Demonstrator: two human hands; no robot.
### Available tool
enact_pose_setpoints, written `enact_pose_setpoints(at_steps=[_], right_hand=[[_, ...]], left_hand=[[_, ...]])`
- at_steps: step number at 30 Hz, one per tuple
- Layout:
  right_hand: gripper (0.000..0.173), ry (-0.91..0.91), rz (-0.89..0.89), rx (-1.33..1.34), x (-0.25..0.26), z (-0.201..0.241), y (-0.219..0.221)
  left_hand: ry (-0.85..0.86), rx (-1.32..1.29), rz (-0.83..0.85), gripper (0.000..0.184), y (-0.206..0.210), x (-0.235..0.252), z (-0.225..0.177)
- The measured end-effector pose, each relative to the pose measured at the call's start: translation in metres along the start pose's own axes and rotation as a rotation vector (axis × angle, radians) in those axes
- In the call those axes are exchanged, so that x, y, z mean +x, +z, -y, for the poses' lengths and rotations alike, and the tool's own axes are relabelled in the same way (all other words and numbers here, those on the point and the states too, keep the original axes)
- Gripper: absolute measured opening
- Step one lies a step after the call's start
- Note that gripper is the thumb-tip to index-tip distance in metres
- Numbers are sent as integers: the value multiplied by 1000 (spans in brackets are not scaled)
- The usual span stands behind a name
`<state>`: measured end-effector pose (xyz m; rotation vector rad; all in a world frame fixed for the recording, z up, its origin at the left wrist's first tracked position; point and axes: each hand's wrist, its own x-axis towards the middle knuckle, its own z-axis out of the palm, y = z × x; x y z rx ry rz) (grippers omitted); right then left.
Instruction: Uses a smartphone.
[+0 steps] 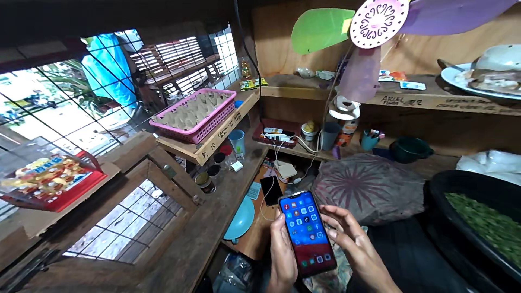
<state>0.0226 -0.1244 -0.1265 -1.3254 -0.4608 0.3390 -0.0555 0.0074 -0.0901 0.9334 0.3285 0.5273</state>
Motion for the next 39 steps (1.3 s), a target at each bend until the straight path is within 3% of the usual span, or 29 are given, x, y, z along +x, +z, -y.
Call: enact_pose_setpoints(at_steps=[6,12,22,29,35,39], right_hand=[[54,-41,2,-56,1,2,-1],[62,-231,-30,-215,9,3,13],[63,-321,-107,-407,16,0,27],[69,-178,-24,-141,9,7,14],[57,17,61,138,-1,0,3],[51,25,97,200,-6,-5,1]], left_hand=[[-5,-2,13,49,2,-1,1],[-19,-4,5,49,5,-2,5],[6,37,17,56,5,-5,9],[-1,39,-2,54,3,-4,6],[-19,80,-47,57,4,-3,3],[3,77,-35,54,4,-4,1]])
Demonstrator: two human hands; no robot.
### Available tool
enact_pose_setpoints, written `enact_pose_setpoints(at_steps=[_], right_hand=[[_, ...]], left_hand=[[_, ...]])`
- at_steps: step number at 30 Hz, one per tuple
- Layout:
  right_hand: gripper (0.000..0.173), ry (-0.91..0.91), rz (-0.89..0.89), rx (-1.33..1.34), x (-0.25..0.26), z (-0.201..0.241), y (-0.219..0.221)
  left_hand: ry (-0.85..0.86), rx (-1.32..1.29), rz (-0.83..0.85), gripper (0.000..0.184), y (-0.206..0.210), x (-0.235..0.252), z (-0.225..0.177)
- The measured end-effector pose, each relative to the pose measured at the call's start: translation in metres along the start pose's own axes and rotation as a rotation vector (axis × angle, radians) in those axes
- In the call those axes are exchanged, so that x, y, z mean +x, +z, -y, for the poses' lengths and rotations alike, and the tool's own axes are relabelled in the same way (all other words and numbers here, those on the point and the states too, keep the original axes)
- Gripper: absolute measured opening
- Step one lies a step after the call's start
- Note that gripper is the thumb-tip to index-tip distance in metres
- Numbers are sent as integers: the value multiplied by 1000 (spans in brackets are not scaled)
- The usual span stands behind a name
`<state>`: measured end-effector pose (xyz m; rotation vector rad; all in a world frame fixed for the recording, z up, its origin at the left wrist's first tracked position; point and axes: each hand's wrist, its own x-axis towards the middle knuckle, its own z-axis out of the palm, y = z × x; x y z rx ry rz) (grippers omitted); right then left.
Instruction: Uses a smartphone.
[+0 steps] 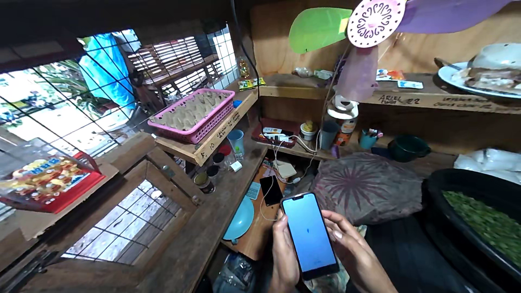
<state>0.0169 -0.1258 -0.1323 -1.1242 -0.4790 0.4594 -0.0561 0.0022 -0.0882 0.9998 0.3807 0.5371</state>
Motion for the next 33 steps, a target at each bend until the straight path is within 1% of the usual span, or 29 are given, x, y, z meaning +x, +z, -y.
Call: enact_pose_setpoints(at_steps=[10,19,22,25,29,33], right_hand=[[40,-5,-2,-88,-7,8,2],[39,-27,9,-67,-6,6,-1],[39,-36,21,-62,-5,5,-2],[38,-31,14,-78,-5,5,-3],[37,-32,15,-79,-3,4,-5],[37,25,-8,-64,-3,13,-2]], left_hand=[[-20,0,8,56,-1,-1,0],[-34,-10,22,57,-1,-1,0],[-26,-9,7,56,-1,0,2],[-38,13,-3,59,-1,1,3],[-39,16,1,58,1,2,2],[-27,17,8,57,2,2,2]])
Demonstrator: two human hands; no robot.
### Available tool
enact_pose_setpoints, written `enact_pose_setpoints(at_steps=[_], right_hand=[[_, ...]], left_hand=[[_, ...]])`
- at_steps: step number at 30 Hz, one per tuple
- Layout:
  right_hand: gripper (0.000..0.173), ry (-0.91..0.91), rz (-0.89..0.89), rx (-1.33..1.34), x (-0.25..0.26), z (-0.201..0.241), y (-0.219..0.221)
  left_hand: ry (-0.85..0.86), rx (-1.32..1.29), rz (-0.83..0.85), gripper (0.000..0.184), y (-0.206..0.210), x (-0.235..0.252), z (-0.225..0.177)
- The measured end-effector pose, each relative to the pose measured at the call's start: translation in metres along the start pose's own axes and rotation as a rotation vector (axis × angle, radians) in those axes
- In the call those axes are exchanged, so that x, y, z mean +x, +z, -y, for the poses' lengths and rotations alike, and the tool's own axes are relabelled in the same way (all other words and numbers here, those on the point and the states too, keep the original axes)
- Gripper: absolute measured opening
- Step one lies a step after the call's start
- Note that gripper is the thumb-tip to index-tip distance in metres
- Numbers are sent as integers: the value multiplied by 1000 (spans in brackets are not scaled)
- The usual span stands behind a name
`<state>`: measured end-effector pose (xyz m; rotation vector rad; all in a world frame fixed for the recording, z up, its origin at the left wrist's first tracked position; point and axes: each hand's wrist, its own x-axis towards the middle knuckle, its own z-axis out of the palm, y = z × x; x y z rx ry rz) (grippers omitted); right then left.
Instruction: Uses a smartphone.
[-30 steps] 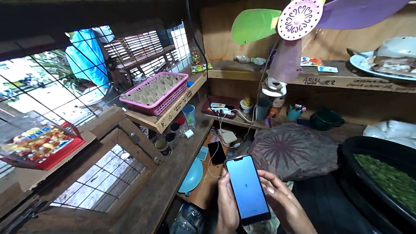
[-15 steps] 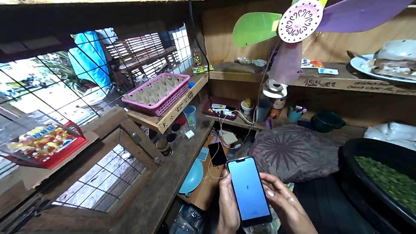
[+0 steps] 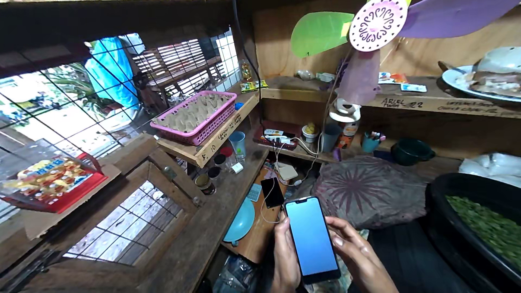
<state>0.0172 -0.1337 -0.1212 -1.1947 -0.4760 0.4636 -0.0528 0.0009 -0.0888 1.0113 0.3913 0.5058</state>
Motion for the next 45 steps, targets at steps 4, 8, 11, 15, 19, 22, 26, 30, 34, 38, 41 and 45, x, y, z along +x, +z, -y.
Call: enact_pose_setpoints(at_steps=[4,8,11,15,19,22,26,30,34,38,41,45], right_hand=[[35,-45,16,-17,2,-7,-6],[34,-59,18,-21,3,-10,-9],[35,-63,20,-16,2,-9,-10],[34,-60,24,-13,3,-8,-12],[34,-69,30,-13,3,-9,-13],[35,-9,4,5,2,0,-10],[37,35,-17,27,2,5,-8],[36,14,-14,22,1,3,-8],[37,-6,2,7,2,1,-8],[37,-14,4,10,1,0,-7],[37,-11,3,13,1,0,-6],[38,14,-17,17,1,3,-3]], left_hand=[[-7,8,-5,58,1,0,2],[-10,8,0,58,2,1,2],[1,4,-1,58,3,1,4],[11,-18,2,55,5,2,6],[12,-15,18,57,5,1,7],[28,-9,38,58,4,2,9],[31,-11,44,57,4,2,10],[28,-8,33,58,4,1,10],[16,0,22,59,4,0,8],[11,2,26,59,4,-1,7],[6,-11,32,59,3,-1,6],[15,-24,37,56,3,0,6]])
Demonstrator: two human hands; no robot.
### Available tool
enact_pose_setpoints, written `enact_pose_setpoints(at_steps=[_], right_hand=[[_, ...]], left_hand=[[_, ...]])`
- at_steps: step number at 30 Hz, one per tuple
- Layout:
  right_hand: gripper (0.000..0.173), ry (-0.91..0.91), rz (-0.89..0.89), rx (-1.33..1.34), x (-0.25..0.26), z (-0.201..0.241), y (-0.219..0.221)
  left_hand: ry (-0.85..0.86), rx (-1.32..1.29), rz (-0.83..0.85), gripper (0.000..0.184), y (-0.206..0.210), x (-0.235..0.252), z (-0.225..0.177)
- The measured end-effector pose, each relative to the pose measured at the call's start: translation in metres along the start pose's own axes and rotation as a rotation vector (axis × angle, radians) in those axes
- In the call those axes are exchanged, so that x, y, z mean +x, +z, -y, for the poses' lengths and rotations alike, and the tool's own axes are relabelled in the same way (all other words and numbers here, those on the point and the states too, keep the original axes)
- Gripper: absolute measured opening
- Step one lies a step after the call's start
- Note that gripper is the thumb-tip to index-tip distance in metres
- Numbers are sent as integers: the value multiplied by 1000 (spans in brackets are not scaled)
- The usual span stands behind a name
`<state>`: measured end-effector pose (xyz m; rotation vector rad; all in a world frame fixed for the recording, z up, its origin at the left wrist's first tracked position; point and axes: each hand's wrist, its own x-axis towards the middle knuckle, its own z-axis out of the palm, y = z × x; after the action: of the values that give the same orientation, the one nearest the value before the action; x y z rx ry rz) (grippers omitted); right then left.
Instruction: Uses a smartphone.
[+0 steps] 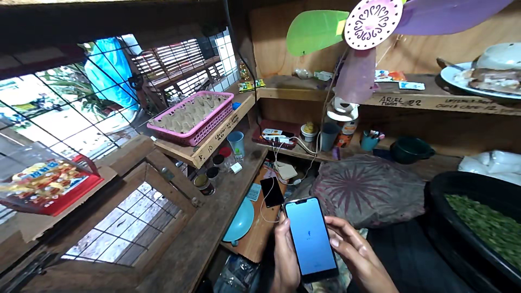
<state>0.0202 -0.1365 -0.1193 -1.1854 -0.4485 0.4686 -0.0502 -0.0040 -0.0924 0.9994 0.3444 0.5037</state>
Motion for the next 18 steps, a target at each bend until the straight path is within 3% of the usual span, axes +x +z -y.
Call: enact_pose_setpoints(at_steps=[18], right_hand=[[35,-86,49,-26,4,-12,-4]], left_hand=[[11,15,-7,56,-3,2,0]])
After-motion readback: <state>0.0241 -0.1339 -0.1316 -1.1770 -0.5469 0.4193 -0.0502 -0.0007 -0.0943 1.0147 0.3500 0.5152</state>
